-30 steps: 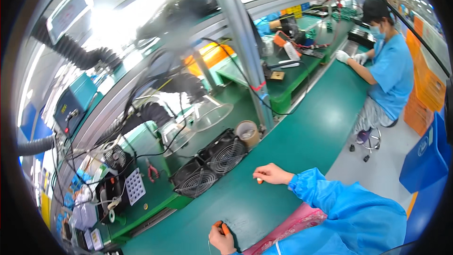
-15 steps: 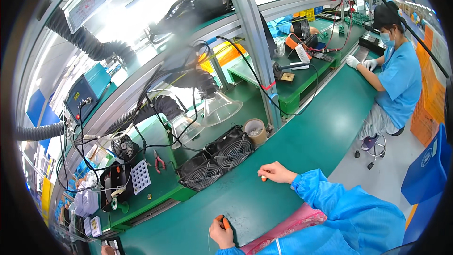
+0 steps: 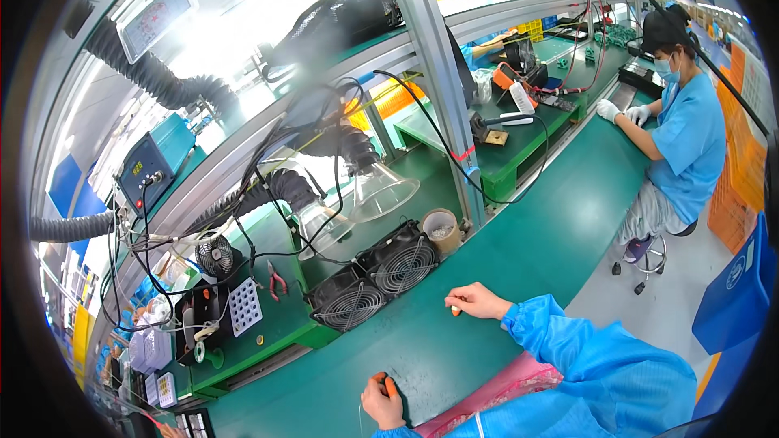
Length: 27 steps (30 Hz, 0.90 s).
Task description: The person solders components onto circuit boards using a soldering iron and solder wire, then removes finger cots from their fingers and places them on the table.
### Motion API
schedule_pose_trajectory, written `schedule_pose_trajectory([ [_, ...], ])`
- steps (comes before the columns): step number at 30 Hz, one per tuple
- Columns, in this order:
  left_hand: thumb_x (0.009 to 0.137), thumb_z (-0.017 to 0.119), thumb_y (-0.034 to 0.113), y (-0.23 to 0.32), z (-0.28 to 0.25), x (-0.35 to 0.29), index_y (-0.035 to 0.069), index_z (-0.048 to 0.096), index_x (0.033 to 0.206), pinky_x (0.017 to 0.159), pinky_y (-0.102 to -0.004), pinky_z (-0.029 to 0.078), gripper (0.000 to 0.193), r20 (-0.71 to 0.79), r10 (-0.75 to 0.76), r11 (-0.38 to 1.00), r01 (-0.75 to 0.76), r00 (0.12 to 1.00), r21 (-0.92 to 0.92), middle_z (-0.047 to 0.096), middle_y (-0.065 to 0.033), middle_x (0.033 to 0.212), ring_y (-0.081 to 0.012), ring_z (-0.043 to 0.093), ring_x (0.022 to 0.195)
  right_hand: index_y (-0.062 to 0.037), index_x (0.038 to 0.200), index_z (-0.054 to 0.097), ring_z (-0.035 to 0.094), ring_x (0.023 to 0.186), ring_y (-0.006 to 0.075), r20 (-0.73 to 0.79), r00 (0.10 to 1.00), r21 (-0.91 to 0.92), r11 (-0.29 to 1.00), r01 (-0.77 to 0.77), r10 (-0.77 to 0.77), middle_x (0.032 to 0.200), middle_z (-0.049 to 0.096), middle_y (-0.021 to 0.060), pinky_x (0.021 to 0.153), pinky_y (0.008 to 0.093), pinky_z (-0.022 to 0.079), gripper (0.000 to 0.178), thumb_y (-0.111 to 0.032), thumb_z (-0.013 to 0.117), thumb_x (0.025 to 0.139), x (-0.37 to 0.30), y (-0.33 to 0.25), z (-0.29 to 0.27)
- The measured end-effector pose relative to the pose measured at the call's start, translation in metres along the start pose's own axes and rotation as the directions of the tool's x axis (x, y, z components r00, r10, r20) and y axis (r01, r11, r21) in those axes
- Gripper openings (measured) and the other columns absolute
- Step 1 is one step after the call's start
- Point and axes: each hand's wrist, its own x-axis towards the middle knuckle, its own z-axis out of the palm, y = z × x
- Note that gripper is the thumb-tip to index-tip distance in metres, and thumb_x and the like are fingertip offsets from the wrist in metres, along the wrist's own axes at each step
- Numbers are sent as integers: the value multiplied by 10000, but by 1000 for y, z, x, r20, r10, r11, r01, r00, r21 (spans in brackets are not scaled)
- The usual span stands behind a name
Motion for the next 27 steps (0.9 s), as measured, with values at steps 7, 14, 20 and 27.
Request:
schedule_pose_trajectory([
  [7, 755, 661, 102, 8, -2, 5, 78, 627, 862, 590, -374, 393, 114, 12, -23, 999, 23, 1000, 35, 503, -38, 568, -240, 517, 549, -12, 889, 636, 588, 647, 81, 6, 1000, 50, 999, 8, -9, 714, 647, 40, 596, 246, 469, 225, -217, 557, 940, 3, 5, -1],
  [14, 850, 588, 249, 11, -13, -1, 144, 660, 917, 628, -458, 470, 144, 44, -51, 999, 51, 998, -3, 636, -128, 752, -339, 603, 701, -9, 896, 636, 575, 670, 69, -6, 1000, 66, 998, 14, -13, 721, 637, 30, 630, 232, 473, 217, -206, 559, 941, 1, 8, 5],
  [20, 856, 575, 231, 18, -19, -4, 111, 649, 907, 629, -464, 473, 150, 14, -15, 1000, 14, 1000, 17, 635, -159, 769, -372, 600, 711, -12, 918, 634, 576, 686, 77, 31, 1000, 45, 999, -5, 4, 738, 640, 36, 643, 238, 465, 212, -207, 556, 942, -1, 7, 5],
  [27, 854, 588, 216, 21, -19, 2, 114, 652, 941, 640, -459, 479, 149, -2, 29, 1000, -29, 1000, -7, 636, -173, 788, -370, 603, 727, -20, 919, 658, 597, 701, 77, -12, 999, -48, 997, -53, 52, 752, 664, 44, 627, 235, 478, 197, -198, 575, 928, 0, 0, 0],
])
